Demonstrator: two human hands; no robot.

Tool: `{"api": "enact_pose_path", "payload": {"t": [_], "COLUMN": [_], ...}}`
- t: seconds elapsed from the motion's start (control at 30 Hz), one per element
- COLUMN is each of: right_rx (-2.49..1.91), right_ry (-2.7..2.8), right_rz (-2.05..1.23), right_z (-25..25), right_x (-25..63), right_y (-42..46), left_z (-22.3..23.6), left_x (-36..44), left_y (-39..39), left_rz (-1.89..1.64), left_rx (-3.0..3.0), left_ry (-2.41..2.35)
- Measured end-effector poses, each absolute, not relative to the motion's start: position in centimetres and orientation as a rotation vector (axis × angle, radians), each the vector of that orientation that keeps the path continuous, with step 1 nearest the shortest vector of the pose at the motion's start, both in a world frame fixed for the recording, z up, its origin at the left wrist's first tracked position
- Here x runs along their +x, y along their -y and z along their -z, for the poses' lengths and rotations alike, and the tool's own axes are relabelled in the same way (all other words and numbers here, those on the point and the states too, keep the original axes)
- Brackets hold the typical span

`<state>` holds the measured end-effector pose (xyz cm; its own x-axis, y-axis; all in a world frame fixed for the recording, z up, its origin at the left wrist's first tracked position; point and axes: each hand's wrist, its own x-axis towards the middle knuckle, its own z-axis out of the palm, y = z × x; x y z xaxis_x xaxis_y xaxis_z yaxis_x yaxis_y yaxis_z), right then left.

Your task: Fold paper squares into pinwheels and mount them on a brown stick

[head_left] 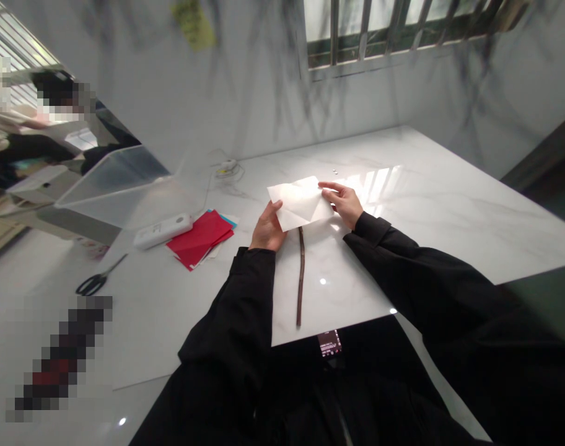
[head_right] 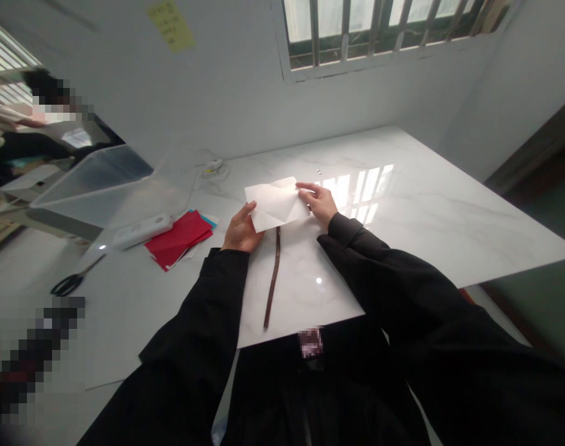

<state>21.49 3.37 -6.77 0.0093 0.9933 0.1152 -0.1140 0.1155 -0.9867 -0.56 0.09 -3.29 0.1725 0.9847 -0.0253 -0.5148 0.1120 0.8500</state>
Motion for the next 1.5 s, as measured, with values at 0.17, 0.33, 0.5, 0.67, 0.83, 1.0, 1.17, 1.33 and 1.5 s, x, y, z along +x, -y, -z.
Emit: {"api": "enact_pose_path", "payload": {"t": [0.17,0.33,0.5,0.67,0.83,1.0,1.17,1.33,1.5], "right_rx": [-1.017,-0.989,-1.001,-0.973,-0.967,-0.950,-0.984,-1.003,-1.018], "right_ry": [1.275,1.374,1.304,1.174,1.208,1.228,1.266,1.303,1.312], "right_rz": [-1.180,-1.161,-1.160,-1.219,-1.225,-1.229,-1.202,-1.188,-1.184], "right_z": [6.8,7.0,7.1,7.3,7.4,7.6,8.0,8.3,8.1], "right_x": [21.0,20.9,21.1,21.4,21.1,20.9,20.8,20.8,20.7], "right_y": [-3.0,-2.9,-3.1,-3.6,-3.9,-4.1,-4.4,-4.5,-4.3], "left_z": [3.5,4.3,4.3,0.9,-6.1,-6.9,0.6,4.2,4.1], "left_x": [-0.9,-1.2,-1.0,-3.0,-8.3,-11.4,-11.9,-12.9,-13.1], "left_y": [-0.3,-1.0,-1.2,-0.7,1.8,4.0,4.4,4.1,3.6], "left_rz": [-1.181,-1.152,-1.256,-1.665,-2.024,-1.137,-0.140,0.022,-0.028], "left_rx": [0.734,0.646,0.643,0.725,1.544,2.431,2.235,2.163,2.172], "left_ry": [-0.797,-0.881,-0.867,-1.017,-1.365,-1.947,-2.203,-2.220,-2.274]}}
